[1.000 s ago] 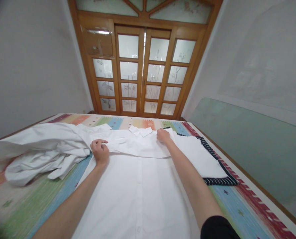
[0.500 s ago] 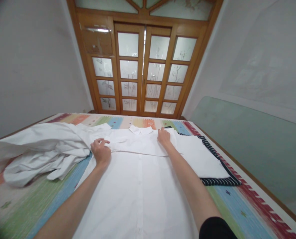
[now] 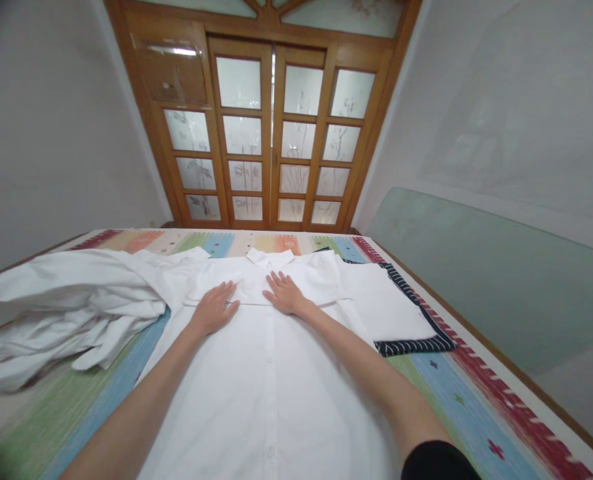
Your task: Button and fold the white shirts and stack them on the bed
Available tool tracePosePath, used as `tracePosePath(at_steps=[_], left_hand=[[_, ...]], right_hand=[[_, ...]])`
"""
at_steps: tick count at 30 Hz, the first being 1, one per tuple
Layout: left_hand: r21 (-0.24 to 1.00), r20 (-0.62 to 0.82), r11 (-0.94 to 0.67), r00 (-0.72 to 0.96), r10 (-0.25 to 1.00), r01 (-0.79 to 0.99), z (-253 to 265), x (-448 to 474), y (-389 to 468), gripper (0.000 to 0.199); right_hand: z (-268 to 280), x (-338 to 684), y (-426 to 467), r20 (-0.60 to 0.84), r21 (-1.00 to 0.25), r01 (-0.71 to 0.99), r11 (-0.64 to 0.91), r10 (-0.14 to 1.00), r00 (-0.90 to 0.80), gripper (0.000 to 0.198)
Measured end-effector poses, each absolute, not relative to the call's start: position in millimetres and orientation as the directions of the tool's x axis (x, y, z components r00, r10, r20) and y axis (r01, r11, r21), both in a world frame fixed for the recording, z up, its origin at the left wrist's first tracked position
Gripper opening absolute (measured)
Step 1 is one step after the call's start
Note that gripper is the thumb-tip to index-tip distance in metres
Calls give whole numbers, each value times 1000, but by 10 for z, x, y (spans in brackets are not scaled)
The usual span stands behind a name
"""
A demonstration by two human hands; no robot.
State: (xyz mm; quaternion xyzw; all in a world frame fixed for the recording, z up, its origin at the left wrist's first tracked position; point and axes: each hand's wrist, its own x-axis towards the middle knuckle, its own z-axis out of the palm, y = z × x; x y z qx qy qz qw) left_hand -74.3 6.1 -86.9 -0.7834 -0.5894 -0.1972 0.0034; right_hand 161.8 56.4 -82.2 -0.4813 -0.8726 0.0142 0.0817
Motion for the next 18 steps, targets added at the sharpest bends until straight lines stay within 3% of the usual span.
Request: tracePosePath(at_steps=[5,11,18], left_hand=[[102,231,-236,208,950,966,-776,-689,-14,66],[62,236,-260,239,942,964,-793,-684,-17,53],[74,250,-278,252,935,958,-809,-702,12,52]], right_hand=[[-778,1822,344,99,-90,827,555,831,-547,61],[-760,2092,43,117,-1,833,554,827,-550,61],[-634,2591,-252,325,189,938,290,883,-338,48]])
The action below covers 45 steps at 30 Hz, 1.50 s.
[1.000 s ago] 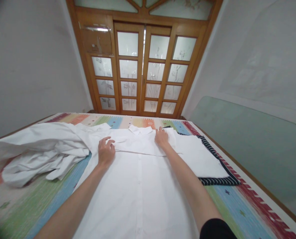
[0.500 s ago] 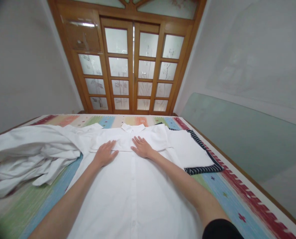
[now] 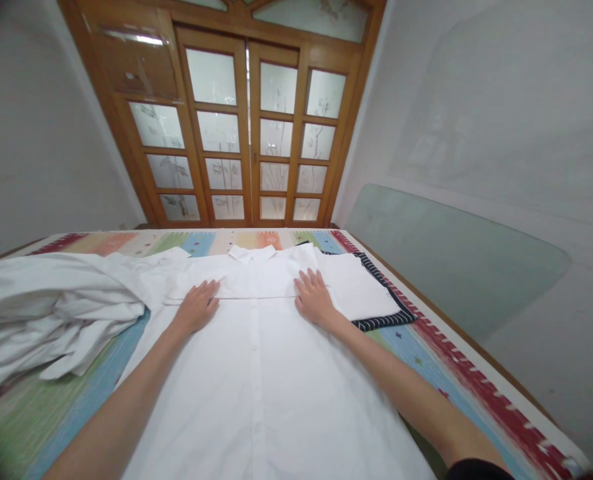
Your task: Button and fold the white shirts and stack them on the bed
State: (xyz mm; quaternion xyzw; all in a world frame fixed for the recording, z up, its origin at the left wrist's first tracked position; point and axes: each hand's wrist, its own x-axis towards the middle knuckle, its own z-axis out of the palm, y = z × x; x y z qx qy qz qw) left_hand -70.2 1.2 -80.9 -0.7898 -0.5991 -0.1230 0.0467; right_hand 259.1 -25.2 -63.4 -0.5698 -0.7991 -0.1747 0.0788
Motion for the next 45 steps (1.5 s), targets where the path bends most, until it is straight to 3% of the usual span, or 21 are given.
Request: tracePosePath(at_steps=[5,9,12,22,27,33,40,45], left_hand=[[72,242,-283,259,935,956,-844,-709,42,52],[77,253,-286,259,932,955,-861,-714,48,50],[75,248,-285,259,934,956,-858,-715,43,50],[85,229,-282,256,939,956,-811,-714,20,49],[96,255,-283,251,934,954,-817,-709,23,47],[99,268,-283,248,931,954,-844,-719,37,45],[93,264,-283,250,932,955,-849,-718,37,46],[91,253,-277,247,935,957,-807,-707,15,46]], right_hand=[[-473,2919,-301,361,125,989,74,926,-114,36],[-369,3029,-259,366,-20,1000,4,930,4,28],[-329,3023,-213,352,-30,999,-33,935,41,24],[-305,2918,-30,321,249,966,-65,947,-19,25],[-327,2941,7,291,247,965,-84,957,9,26],[-318,2926,-7,278,243,970,6,958,-75,28],[-288,2913,-22,246,247,964,97,956,-160,54],[-345,2926,-37,202,260,955,144,959,-200,52]])
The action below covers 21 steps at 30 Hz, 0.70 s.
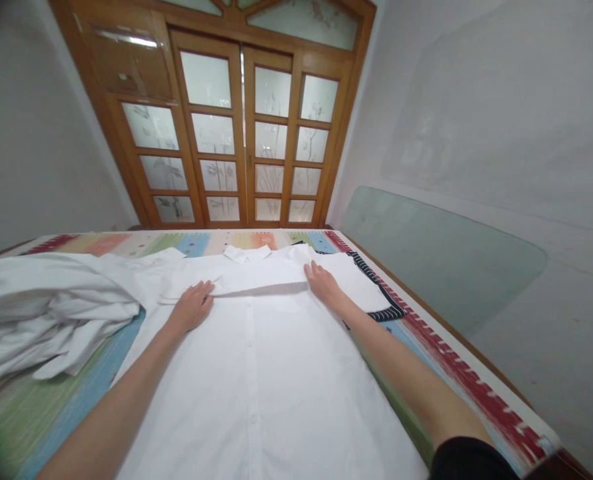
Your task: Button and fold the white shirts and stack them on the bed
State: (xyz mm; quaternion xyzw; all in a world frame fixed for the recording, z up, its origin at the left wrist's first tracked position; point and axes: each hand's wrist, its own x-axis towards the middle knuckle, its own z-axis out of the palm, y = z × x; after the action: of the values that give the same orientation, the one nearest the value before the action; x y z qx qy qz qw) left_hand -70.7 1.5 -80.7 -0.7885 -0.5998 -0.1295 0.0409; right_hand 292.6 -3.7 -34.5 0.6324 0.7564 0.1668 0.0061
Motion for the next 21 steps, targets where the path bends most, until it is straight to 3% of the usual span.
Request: tracePosePath(at_steps=[3,6,9,11,14,17,21], left_hand=[[88,249,-278,249,936,957,-796,-703,12,46],[94,268,-283,250,931,954,-807,-705,19,45],[101,275,-287,250,928,953,-820,-707,26,45],[102,275,-289,252,928,952,-825,-708,29,45],[106,283,-288,249,926,952,-828,-706,29,45],[103,279,-287,249,927,952,-825,-705,27,45],[96,265,-284,250,931,954,-803,-702,15,45]], right_hand=[[-361,2957,7,158,161,971,178,966,-203,56],[-305,3011,95,95,-95,976,195,978,-186,69],[-218,3068,194,56,-441,897,-9,998,38,69],[-182,3093,250,5,-583,790,-191,971,238,57],[-175,3098,323,-47,-567,767,-300,942,334,42],[-193,3058,387,-30,-454,845,-281,953,300,41],[-217,2969,453,38,-401,881,-252,956,291,34]])
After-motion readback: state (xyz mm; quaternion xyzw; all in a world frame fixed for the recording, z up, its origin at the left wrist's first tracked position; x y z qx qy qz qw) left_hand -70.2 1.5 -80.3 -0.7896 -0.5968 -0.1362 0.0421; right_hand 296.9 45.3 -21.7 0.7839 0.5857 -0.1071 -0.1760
